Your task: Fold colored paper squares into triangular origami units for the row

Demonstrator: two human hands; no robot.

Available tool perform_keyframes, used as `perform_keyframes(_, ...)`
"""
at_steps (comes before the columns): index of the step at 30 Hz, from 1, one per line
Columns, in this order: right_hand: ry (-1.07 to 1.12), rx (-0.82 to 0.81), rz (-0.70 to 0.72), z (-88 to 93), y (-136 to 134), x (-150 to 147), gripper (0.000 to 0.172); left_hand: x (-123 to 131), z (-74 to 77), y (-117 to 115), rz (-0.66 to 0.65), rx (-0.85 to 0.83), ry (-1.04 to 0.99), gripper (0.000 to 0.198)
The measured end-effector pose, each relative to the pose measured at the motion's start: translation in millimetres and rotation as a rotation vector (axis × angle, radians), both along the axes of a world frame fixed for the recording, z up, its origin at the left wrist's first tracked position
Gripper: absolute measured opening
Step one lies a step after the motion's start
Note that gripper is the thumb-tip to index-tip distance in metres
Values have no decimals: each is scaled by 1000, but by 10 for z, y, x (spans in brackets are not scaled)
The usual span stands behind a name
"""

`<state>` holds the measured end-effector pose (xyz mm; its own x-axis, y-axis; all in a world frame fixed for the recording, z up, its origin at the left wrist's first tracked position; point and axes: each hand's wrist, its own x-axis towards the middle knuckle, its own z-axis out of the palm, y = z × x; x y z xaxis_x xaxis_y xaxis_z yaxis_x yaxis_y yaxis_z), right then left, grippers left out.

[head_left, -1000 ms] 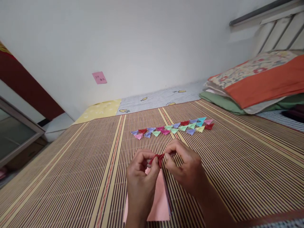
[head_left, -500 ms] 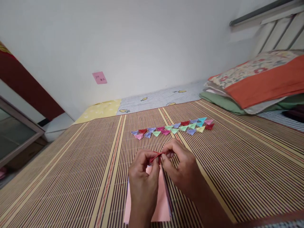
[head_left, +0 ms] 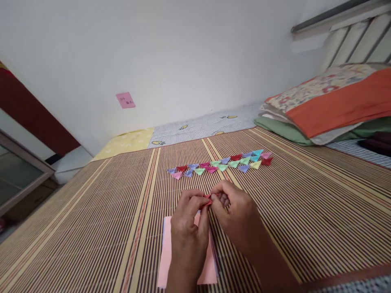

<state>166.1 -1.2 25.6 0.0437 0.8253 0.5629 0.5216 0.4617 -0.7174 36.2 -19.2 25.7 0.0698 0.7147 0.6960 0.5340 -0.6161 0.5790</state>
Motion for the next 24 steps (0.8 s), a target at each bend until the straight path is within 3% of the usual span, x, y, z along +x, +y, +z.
perform_keyframes(6, 36, -41, -31, 18, -7, 23, 14, 51, 0, -5, 77, 9, -55, 18)
perform_keyframes(17, 49, -38, 8, 33, -5, 13, 14, 72, -36, 0, -5, -99, -208, 17)
perform_keyframes(24, -165, 138, -23, -32, 52, 99, 17, 143, -37, -15, -23, -147, -181, 17)
